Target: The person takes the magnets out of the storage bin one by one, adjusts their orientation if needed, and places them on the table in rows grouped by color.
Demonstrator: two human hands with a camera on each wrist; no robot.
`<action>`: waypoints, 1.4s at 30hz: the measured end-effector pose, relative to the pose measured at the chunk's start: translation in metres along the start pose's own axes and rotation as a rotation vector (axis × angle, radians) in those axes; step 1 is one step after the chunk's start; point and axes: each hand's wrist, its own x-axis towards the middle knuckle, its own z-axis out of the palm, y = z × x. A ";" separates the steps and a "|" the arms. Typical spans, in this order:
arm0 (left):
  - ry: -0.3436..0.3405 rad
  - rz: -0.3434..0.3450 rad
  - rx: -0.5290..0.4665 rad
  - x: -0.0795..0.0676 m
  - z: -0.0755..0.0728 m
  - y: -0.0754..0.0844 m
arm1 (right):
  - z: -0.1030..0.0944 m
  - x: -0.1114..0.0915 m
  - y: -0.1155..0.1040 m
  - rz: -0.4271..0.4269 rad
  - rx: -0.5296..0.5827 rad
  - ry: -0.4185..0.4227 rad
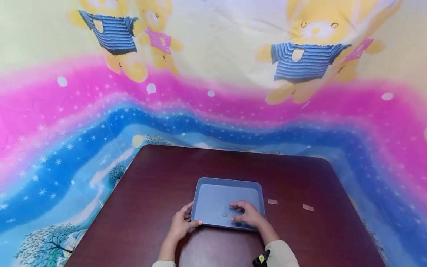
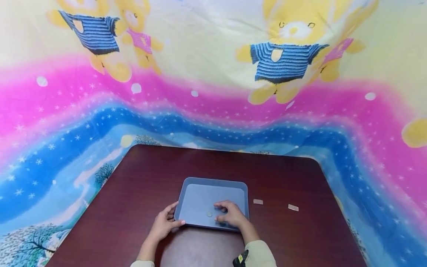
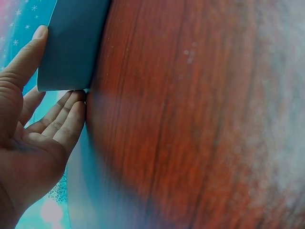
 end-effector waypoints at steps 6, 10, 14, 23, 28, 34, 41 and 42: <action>-0.002 0.000 -0.039 -0.002 0.002 -0.001 | 0.017 0.003 0.005 -0.039 -0.169 0.030; 0.014 -0.003 -0.041 -0.003 0.003 -0.001 | 0.022 0.004 0.002 -0.036 -0.276 0.049; 0.022 0.000 -0.039 -0.003 0.004 -0.002 | 0.024 0.007 -0.001 -0.039 -0.322 0.072; 0.038 0.012 -0.057 -0.006 0.002 -0.003 | 0.027 0.009 -0.005 -0.083 -0.364 0.089; 0.018 0.019 -0.098 -0.010 -0.002 0.015 | 0.027 0.010 -0.004 -0.079 -0.370 0.087; 0.015 0.013 -0.094 -0.017 -0.005 0.037 | 0.027 0.010 -0.002 -0.092 -0.360 0.088; 0.017 0.033 -0.097 -0.016 -0.002 0.038 | 0.027 0.008 0.001 -0.082 -0.194 0.143; 0.014 0.030 -0.101 -0.015 -0.002 0.037 | 0.026 0.007 0.002 -0.076 -0.163 0.153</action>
